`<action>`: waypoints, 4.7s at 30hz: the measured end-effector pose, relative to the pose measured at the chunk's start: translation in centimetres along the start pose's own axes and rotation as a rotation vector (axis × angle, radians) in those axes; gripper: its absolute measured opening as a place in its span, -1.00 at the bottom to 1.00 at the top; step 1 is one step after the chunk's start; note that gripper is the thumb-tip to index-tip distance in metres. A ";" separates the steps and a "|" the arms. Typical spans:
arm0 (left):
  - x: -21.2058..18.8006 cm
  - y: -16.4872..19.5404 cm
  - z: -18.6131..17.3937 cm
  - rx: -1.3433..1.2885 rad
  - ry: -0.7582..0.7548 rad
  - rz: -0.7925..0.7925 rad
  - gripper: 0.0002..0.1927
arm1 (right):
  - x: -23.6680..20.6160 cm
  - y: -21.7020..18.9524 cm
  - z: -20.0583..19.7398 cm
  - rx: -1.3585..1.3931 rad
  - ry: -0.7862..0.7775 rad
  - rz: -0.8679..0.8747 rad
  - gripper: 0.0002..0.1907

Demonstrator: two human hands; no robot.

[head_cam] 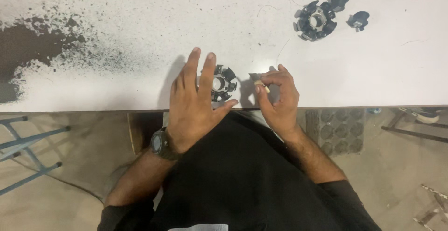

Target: The person sits at a white workbench and assembles small black plastic and metal components by hand, pressing pads into curved holders and fitting small pins or springs. Finished assemblies are set aside on the table as more parts are picked up and assembled one at a time.

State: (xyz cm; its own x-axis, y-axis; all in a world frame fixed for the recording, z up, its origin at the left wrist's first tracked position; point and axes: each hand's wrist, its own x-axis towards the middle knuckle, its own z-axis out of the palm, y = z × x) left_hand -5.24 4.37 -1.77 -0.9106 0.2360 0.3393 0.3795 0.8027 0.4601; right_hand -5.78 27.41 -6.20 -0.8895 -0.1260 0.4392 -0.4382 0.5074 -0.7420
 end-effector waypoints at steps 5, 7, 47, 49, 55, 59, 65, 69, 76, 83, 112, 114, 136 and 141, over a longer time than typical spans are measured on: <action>0.9 -0.4 0.1 -0.041 -0.025 0.117 -0.60 | 0.6 -1.0 1.4 0.037 -0.045 -0.052 -0.75; 1.3 -0.7 0.9 -0.066 -0.055 0.035 -0.68 | 0.9 -1.4 2.1 0.030 -0.066 -0.074 -0.74; 0.0 -1.7 5.4 -0.225 0.162 -0.073 -0.86 | 3.0 -3.0 2.3 -0.135 -0.232 -0.152 -0.77; -0.1 -1.8 5.7 -0.216 0.166 -0.075 -0.87 | 2.8 -3.1 2.3 -0.127 -0.213 -0.140 -0.77; -0.4 -2.4 6.3 -0.193 0.175 -0.054 -0.88 | 2.5 -3.1 2.4 -0.125 -0.205 -0.161 -0.77; -0.6 -2.5 6.6 -0.190 0.194 -0.056 -0.87 | 2.6 -3.1 2.8 -0.192 -0.210 -0.210 -0.77; -0.6 -2.3 5.7 -0.212 0.191 -0.053 -0.85 | 2.7 -3.4 2.7 -0.285 -0.295 -0.219 -0.77; -0.5 -2.1 4.0 -0.267 0.211 -0.075 -0.75 | 2.6 -3.3 2.3 -0.182 -0.192 -0.227 -0.77; 0.6 -2.8 2.1 -0.122 0.019 0.012 -0.70 | 1.9 -2.4 3.3 -0.161 -0.140 -0.156 -0.75; 1.2 -2.6 1.8 -0.117 0.044 0.033 -0.80 | 1.7 -2.1 3.3 -0.127 -0.106 -0.157 -0.73; -0.2 -3.1 1.9 -0.258 -0.029 0.005 -0.82 | 0.8 -1.7 3.5 -0.076 -0.144 -0.174 -0.77; -0.4 -3.1 2.1 -0.257 -0.016 -0.001 -0.83 | 0.8 -1.6 3.7 -0.090 -0.140 -0.170 -0.77; -1.7 -3.2 2.0 -0.348 -0.129 0.013 -0.85 | 0.8 -1.0 4.0 -0.216 -0.146 -0.270 -0.67; 3.5 -11.2 -0.6 -0.033 -0.016 0.089 -0.66 | 1.9 0.6 -0.7 -0.340 -0.103 -0.166 -0.73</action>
State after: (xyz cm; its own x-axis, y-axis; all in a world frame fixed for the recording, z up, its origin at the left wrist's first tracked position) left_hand -12.62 -4.14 -5.19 -0.8752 0.3147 0.3674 0.4643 0.7598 0.4551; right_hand -7.64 28.03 -5.46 -0.8260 -0.3067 0.4729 -0.5250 0.7241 -0.4473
